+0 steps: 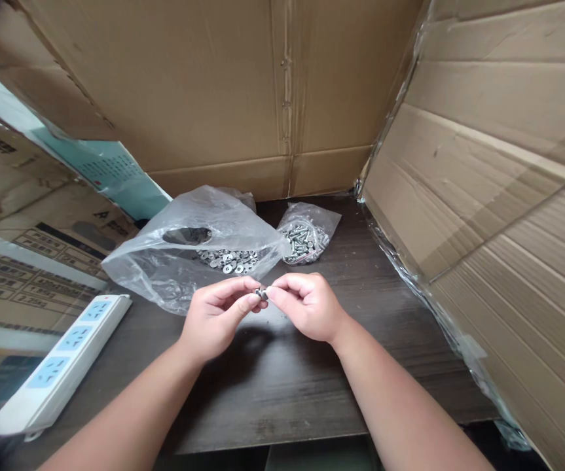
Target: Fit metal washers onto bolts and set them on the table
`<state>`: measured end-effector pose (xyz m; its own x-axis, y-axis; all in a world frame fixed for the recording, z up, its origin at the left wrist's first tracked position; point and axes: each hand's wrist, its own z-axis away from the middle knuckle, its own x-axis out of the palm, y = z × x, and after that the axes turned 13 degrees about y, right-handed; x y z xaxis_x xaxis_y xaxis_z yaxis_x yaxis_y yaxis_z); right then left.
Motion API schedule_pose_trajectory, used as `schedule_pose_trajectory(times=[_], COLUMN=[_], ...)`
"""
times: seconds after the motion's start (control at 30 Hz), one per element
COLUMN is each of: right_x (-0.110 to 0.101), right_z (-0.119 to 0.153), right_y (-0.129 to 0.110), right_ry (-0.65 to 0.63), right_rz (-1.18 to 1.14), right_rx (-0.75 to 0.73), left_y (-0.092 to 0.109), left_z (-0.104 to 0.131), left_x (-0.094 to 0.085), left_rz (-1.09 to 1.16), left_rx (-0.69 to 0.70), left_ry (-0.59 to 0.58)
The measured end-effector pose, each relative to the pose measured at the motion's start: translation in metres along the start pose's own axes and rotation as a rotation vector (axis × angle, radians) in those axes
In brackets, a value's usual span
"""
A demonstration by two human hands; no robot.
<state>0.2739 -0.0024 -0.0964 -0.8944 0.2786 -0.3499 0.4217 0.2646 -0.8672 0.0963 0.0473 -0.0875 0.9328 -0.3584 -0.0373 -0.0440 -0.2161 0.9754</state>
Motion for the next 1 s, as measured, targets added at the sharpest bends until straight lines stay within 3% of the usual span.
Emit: schedule_pose_trajectory(times=[0.2, 0.33, 0.67, 1.0], right_x=[-0.0005, -0.0030, -0.0032, -0.0015], right_z=[-0.0008, 0.0003, 0.0008, 0.0010], right_y=[0.0016, 0.0035, 0.0090, 0.0029], right_ry=[-0.006, 0.059, 0.073, 0.033], right_rz=[-0.008, -0.068, -0.045, -0.015], right_rx=[0.000, -0.004, -0.260, -0.110], left_y=[0.0008, 0.0002, 0.0016, 0.0018], left_z=[-0.0001, 0.0005, 0.0003, 0.0000], left_x=[0.0002, 0.0008, -0.0001, 0.0006], left_rz=[0.010, 0.049, 0.044, 0.043], left_rx=[-0.014, -0.048, -0.007, -0.012], left_ry=[0.002, 0.030, -0.001, -0.007])
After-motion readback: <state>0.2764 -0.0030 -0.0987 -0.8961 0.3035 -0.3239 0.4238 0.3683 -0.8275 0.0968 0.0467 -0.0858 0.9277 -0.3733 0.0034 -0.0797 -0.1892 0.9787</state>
